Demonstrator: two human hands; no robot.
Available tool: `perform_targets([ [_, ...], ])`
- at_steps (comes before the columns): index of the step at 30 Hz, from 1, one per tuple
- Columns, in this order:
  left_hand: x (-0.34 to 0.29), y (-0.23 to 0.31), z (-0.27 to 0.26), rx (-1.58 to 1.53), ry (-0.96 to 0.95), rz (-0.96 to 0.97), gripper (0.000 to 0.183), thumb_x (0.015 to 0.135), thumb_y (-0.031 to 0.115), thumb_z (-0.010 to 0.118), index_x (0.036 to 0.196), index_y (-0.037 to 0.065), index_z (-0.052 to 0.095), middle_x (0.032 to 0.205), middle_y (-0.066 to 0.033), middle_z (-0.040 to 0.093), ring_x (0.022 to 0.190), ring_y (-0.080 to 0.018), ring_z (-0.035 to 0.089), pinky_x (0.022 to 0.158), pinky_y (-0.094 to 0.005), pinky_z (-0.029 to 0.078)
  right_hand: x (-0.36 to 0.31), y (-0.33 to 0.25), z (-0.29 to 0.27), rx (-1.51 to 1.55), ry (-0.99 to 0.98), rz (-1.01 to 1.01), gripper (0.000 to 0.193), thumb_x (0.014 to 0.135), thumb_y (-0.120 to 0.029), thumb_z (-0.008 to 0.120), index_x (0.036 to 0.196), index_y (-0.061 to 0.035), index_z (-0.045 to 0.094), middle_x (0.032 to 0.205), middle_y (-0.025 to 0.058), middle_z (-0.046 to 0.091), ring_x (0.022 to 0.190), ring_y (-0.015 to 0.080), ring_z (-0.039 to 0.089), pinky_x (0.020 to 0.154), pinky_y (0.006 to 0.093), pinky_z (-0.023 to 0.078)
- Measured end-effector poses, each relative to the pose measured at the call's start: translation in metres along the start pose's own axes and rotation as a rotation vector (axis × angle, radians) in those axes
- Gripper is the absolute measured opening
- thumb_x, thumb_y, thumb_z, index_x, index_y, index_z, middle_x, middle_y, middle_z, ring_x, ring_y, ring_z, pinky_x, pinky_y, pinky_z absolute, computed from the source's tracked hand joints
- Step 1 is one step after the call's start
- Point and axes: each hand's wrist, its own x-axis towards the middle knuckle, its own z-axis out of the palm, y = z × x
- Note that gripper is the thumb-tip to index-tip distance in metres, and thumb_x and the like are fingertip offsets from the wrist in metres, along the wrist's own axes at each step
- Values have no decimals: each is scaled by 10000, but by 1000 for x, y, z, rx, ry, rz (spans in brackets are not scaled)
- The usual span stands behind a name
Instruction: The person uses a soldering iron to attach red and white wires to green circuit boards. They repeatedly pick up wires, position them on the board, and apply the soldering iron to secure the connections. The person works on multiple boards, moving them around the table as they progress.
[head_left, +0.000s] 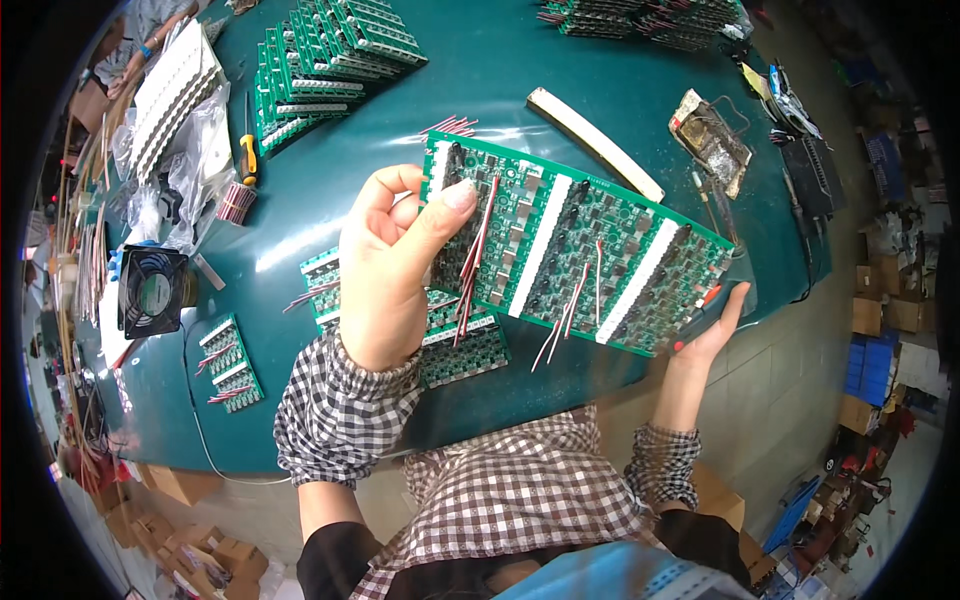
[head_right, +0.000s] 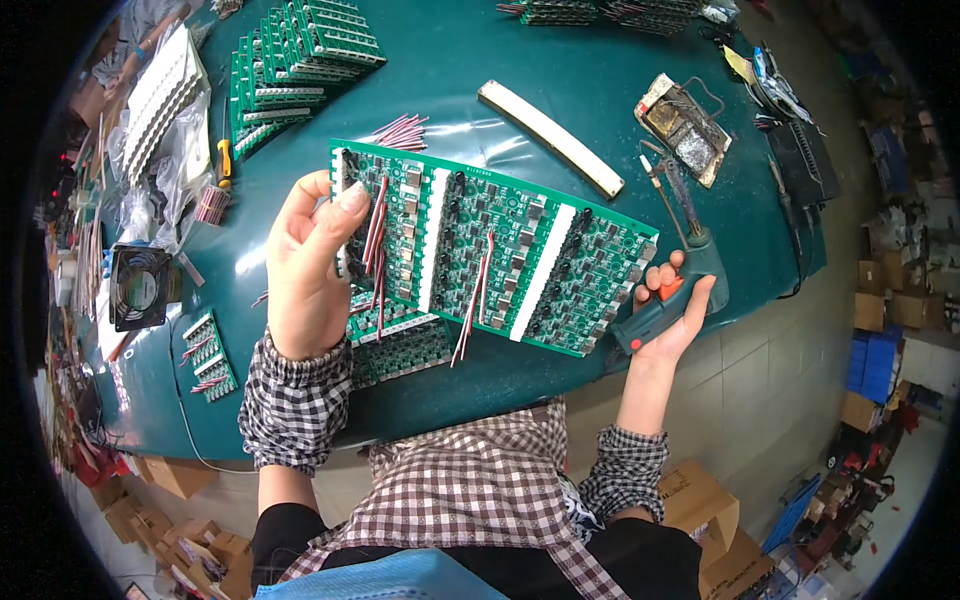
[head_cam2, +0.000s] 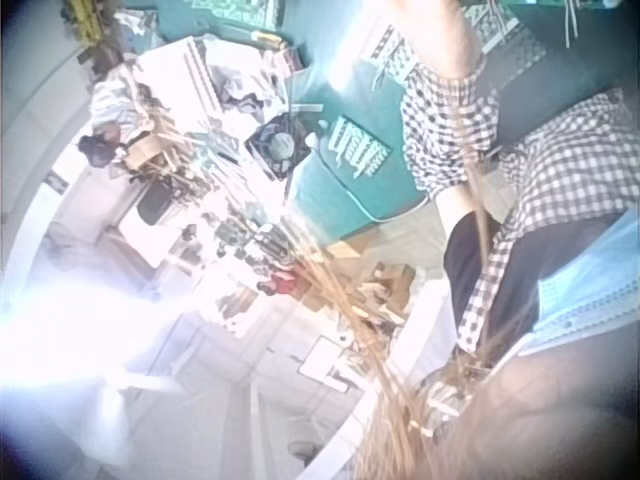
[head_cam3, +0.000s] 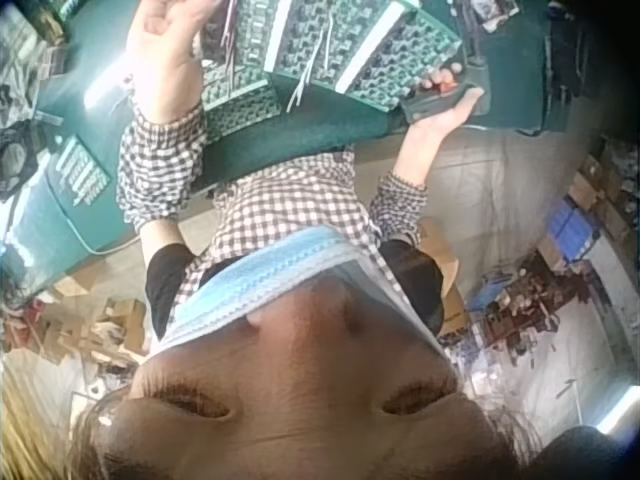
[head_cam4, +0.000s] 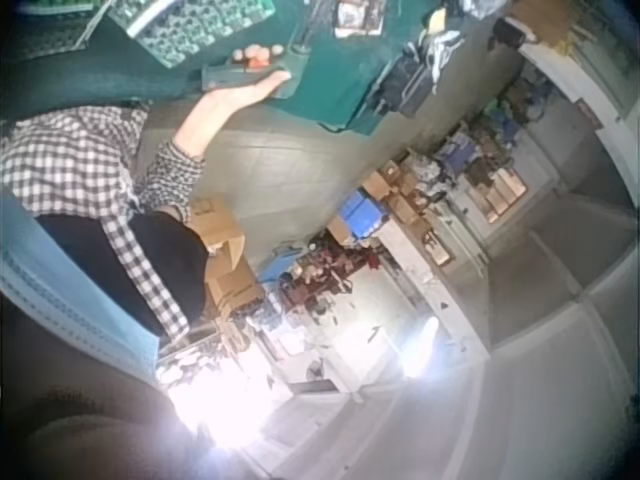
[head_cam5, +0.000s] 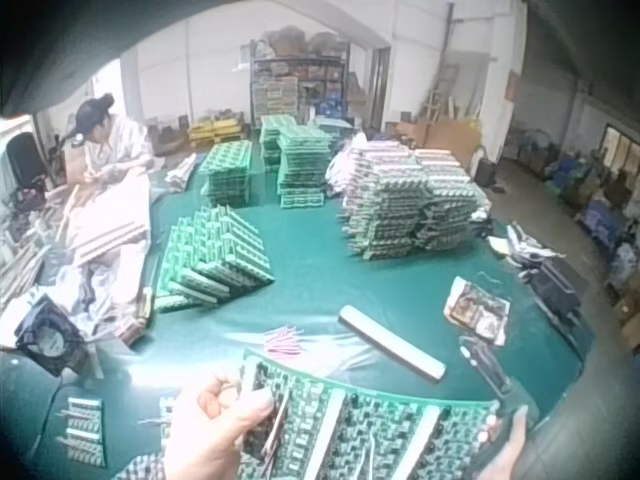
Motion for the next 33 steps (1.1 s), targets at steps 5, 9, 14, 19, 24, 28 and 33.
perform_targets([
  [5, 1, -2, 0, -15, -1, -20, 253, 839, 42, 651, 1023, 12, 478, 901, -82, 651, 801, -98, 613, 741, -217, 484, 1, 0, 0, 17, -8, -2, 481, 915, -497, 483, 1080, -46, 486, 786, 7, 506, 738, 128, 495, 605, 252, 457],
  [9, 2, -3, -1, -14, 7, -27, 256, 838, 39, 652, 1023, 8, 478, 900, -83, 652, 800, -100, 615, 734, -219, 485, 2, 1, -1, 50, -27, 16, 477, 919, -492, 478, 1082, -43, 484, 789, 8, 511, 742, 128, 501, 605, 254, 461],
  [14, 3, -3, 0, -23, 4, -33, 256, 837, 34, 651, 1024, 4, 478, 905, -88, 651, 806, -103, 617, 738, -221, 486, 1, 0, 1, 29, -8, 0, 480, 917, -493, 481, 1085, -43, 482, 791, 9, 513, 744, 129, 502, 606, 258, 463],
  [19, 3, -5, -1, -32, 2, -37, 252, 839, 33, 646, 1028, 3, 481, 912, -91, 650, 811, -106, 619, 740, -225, 488, 2, 1, -1, 22, -13, 14, 489, 911, -501, 487, 1088, -45, 482, 791, 7, 508, 740, 129, 496, 606, 258, 459],
  [24, 4, -6, 0, -29, -6, -67, 257, 837, 45, 651, 1031, 3, 488, 911, -89, 650, 813, -110, 622, 741, -227, 490, 6, 4, -11, 16, -31, 29, 496, 908, -515, 484, 1090, -53, 483, 790, -3, 506, 727, 114, 508, 593, 241, 464],
  [28, 4, -8, -2, -54, -12, -103, 250, 834, 50, 655, 1025, 3, 500, 917, -87, 649, 817, -110, 623, 747, -228, 492, 5, 4, -9, -28, 22, 29, 500, 909, -522, 471, 1089, -56, 490, 776, -16, 513, 702, 82, 537, 570, 211, 483],
  [33, 4, -7, 0, -81, -15, -137, 237, 833, 51, 653, 1017, 5, 510, 927, -84, 648, 832, -110, 623, 758, -234, 495, 7, 4, -15, -21, 16, 49, 504, 908, -521, 475, 1081, -48, 500, 754, -23, 521, 681, 68, 546, 568, 200, 494],
])
